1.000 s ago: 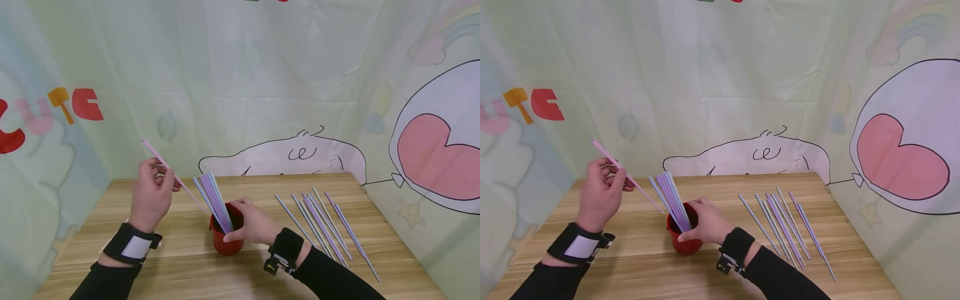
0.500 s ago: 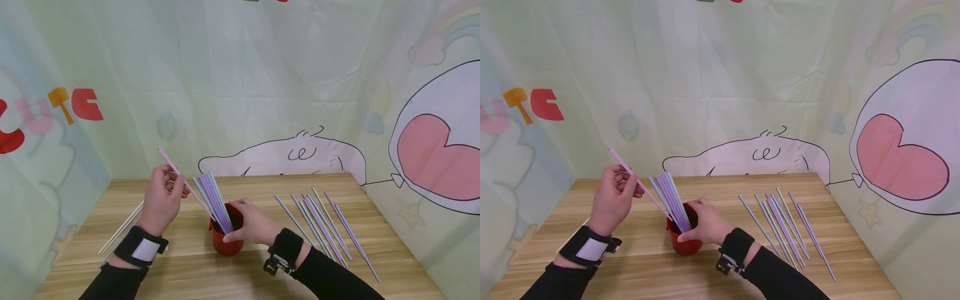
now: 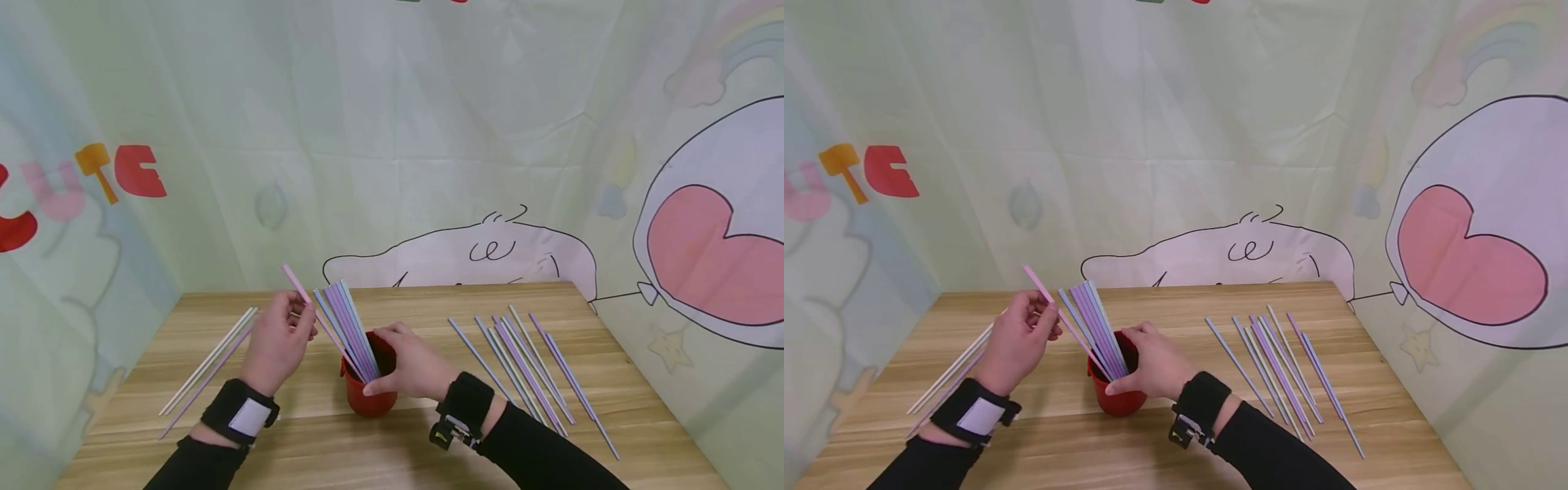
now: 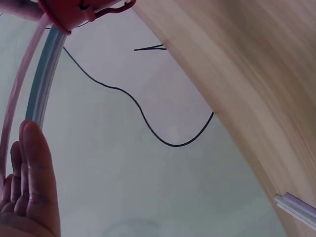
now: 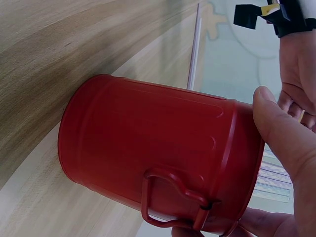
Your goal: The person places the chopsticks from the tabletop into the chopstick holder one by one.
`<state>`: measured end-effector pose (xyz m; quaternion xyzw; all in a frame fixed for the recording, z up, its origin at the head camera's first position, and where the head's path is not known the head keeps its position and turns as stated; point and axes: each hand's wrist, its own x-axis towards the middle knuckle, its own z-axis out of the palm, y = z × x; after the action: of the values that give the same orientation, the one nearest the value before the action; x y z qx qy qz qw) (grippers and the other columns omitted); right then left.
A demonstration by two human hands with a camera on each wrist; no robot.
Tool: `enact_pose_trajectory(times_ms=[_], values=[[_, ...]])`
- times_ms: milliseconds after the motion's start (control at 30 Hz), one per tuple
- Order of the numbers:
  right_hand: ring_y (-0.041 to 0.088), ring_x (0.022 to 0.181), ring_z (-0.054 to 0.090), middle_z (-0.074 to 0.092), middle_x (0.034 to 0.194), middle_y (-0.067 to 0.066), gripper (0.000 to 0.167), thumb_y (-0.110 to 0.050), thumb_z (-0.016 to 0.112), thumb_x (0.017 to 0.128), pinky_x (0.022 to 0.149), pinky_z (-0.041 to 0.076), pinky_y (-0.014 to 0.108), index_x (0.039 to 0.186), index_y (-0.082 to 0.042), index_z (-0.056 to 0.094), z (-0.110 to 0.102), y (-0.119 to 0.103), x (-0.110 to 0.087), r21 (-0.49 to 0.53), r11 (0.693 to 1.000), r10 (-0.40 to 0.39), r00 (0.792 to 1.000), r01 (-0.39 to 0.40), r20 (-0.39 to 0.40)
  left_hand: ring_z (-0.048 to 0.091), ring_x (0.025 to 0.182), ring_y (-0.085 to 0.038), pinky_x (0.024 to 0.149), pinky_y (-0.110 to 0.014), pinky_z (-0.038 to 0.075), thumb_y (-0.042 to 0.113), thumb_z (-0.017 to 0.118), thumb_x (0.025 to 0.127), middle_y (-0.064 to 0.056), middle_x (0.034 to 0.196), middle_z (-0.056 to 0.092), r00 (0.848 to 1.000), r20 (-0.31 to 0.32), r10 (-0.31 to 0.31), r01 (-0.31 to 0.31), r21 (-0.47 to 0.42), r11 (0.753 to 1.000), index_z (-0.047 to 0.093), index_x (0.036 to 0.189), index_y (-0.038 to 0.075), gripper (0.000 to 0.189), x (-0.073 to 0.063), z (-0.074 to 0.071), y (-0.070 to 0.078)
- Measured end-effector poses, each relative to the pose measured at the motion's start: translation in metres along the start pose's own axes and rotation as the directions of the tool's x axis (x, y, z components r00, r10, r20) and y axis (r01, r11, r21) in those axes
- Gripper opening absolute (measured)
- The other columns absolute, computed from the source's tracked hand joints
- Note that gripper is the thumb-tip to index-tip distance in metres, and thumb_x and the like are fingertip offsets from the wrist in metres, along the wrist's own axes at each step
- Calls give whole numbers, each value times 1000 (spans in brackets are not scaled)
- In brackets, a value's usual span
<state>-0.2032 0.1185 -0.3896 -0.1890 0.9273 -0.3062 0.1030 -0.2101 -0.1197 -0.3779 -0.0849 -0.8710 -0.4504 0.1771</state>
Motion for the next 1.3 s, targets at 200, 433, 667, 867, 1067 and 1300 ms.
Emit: enact_pose_trajectory(times_ms=[200, 433, 667, 867, 1067, 1300], values=[[25, 124, 58, 53, 141, 4, 92, -45, 90, 73, 105, 54, 44, 151, -17, 49, 0, 0, 0, 14, 1000, 1, 1000, -1, -1, 66, 74, -16, 59, -26, 52, 25, 53, 106, -14, 95, 70, 997, 64, -37, 34, 42, 999, 58, 112, 4, 23, -4, 6, -8], [26, 124, 58, 53, 140, 5, 92, -45, 90, 74, 106, 54, 45, 151, -16, 49, 1, 1, 1, 21, 1000, -4, 1000, 4, -1, 65, 75, -18, 61, -27, 53, 26, 55, 105, -12, 97, 69, 991, 113, -77, 67, 85, 994, 58, 113, 6, 22, -8, 14, -11], [27, 124, 58, 53, 140, 5, 92, -45, 90, 74, 106, 54, 45, 151, -15, 49, 1, 2, 1, 22, 1000, -7, 1000, 7, 0, 64, 74, -17, 62, -27, 53, 26, 56, 105, -10, 94, 70, 987, 137, -78, 65, 96, 993, 59, 112, 7, 21, -10, 19, -11], [26, 123, 58, 53, 140, 5, 93, -45, 90, 74, 106, 53, 44, 151, -15, 49, 1, 3, 1, 19, 1000, -11, 1000, 11, 0, 64, 73, -15, 62, -26, 52, 26, 57, 105, -9, 93, 69, 987, 149, -65, 51, 95, 994, 59, 113, 7, 21, -10, 23, -13], [26, 122, 59, 53, 139, 6, 93, -45, 91, 73, 106, 54, 45, 151, -15, 49, 0, 2, 1, 21, 1000, -11, 1000, 11, 2, 63, 73, -15, 61, -26, 52, 27, 56, 105, -8, 94, 69, 984, 161, -71, 57, 91, 994, 60, 115, 7, 22, -10, 23, -13], [25, 122, 60, 54, 140, 5, 94, -47, 91, 73, 105, 54, 44, 151, -15, 49, 1, 1, 1, 0, 1000, -11, 1000, 11, -3, 63, 74, -15, 63, -26, 52, 26, 57, 105, -8, 94, 69, 981, 177, -80, 66, 84, 994, 60, 117, 7, 23, -13, 23, -16]])
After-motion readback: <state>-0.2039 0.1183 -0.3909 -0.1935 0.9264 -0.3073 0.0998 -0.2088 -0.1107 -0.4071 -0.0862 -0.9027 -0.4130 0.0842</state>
